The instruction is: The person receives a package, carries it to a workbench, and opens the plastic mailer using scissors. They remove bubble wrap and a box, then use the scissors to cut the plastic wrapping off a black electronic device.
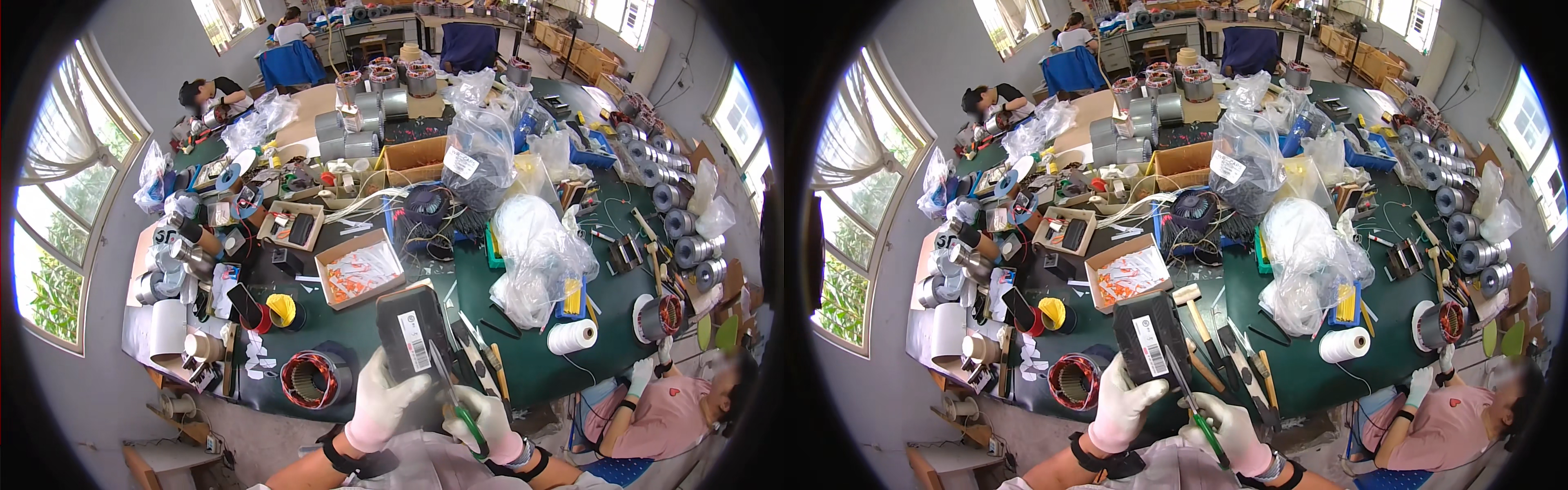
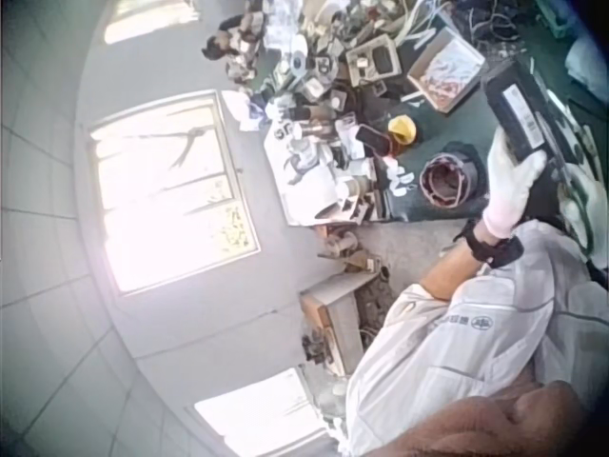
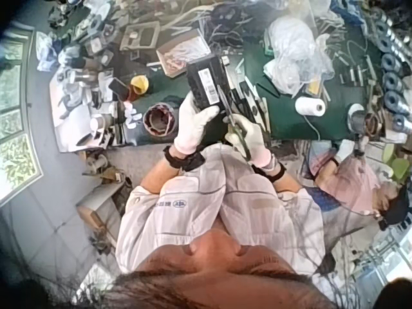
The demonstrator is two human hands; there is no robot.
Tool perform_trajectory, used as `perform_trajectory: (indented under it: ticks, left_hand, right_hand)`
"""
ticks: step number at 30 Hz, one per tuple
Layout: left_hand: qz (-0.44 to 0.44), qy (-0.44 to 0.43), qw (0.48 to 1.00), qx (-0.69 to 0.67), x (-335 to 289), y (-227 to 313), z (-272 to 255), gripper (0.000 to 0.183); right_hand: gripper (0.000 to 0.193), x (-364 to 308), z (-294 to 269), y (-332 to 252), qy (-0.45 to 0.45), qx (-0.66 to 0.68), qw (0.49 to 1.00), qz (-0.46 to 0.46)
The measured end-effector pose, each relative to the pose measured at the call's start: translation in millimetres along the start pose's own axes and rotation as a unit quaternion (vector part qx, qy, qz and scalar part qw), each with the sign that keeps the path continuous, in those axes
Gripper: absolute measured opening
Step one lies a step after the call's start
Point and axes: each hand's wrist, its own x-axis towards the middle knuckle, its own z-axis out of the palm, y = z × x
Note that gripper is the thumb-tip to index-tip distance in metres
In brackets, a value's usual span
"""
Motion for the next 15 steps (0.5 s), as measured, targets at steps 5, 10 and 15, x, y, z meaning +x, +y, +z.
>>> perform_trajectory:
  ticks: [5, 10, 15]
  left_hand:
    - [-0.008, 0.008, 1.0, -0.004, -4.4, 2.3, 5.0, 0.066]
    - [-0.01, 0.044, 0.999, 0.007, -5.9, 8.5, 6.8, 0.056]
    - [0.022, 0.032, 0.999, 0.0, -2.9, 8.0, 3.3, 0.063]
  right_hand:
    - [0.046, -0.2, 0.9, -5.2, -0.002, 0.069, 0.996, 0.05]
    - [0.043, -6.3, -4.9, -14.4, -0.038, 0.109, 0.99, 0.084]
    - [0.042, -9.6, -7.0, -19.9, -0.056, 0.09, 0.99, 0.089]
